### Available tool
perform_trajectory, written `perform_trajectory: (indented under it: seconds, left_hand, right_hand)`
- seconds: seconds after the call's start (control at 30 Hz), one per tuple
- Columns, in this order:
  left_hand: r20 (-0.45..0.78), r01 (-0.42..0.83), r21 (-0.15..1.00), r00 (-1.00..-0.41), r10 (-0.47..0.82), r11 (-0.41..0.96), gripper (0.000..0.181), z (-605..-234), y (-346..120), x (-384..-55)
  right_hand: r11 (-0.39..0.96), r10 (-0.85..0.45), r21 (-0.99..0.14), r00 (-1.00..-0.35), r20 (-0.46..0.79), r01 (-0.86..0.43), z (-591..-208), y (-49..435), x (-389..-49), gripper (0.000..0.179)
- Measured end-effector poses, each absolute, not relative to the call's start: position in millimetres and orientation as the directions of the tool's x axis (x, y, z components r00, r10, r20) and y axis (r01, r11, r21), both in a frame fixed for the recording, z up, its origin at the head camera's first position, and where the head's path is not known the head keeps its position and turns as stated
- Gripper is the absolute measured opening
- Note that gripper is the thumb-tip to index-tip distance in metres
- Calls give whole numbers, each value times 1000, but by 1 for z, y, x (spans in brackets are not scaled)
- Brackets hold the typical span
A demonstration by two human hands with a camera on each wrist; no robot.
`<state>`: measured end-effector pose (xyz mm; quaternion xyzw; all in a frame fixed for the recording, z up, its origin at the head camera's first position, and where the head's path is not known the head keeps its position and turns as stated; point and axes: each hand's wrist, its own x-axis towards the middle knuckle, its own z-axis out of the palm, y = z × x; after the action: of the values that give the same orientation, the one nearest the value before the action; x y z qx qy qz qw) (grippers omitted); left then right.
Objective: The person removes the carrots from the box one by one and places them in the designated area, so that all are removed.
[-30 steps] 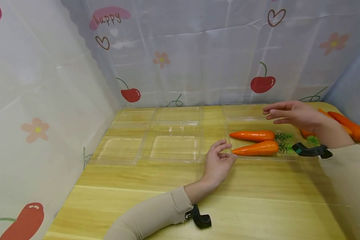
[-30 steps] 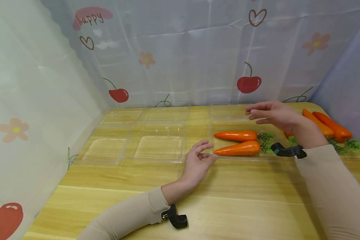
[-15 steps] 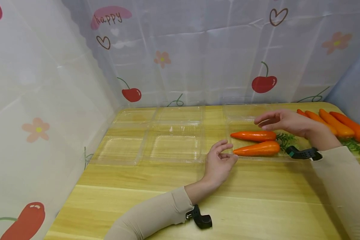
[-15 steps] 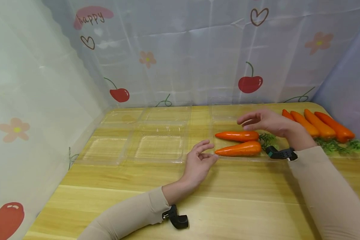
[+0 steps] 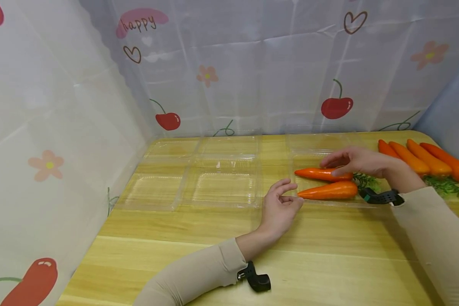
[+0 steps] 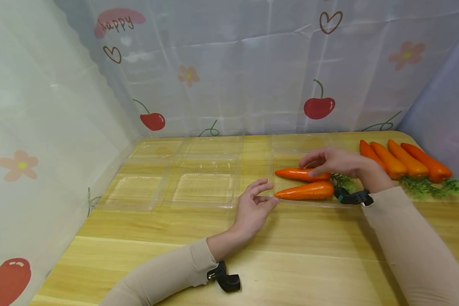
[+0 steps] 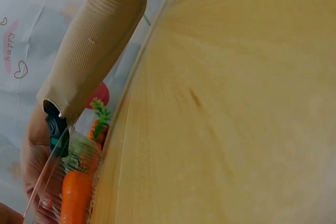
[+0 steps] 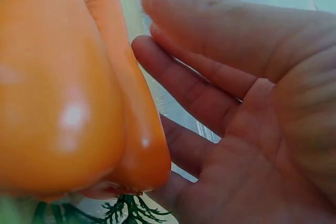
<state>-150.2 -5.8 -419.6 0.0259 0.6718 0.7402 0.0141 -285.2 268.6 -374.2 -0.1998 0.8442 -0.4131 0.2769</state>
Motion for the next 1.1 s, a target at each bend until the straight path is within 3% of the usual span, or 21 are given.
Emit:
perform_trajectory:
  seconds: [0.37, 0.83, 1.1]
  left_hand:
    - [17, 12, 995, -999, 46, -95, 35, -419, -5, -150]
    - [26, 21, 996, -998, 56, -85, 35, -421, -5, -151]
    - [29, 23, 996, -998, 64, -85, 35, -421, -6, -149]
  right_hand:
    - [602, -559, -790, -766, -317, -112, -379, 268, -289, 46]
    - [647, -556, -750, -758, -340, -139, -384, 265, -290, 54]
    - [629, -562, -762, -767, -308, -154, -382, 265, -287, 50]
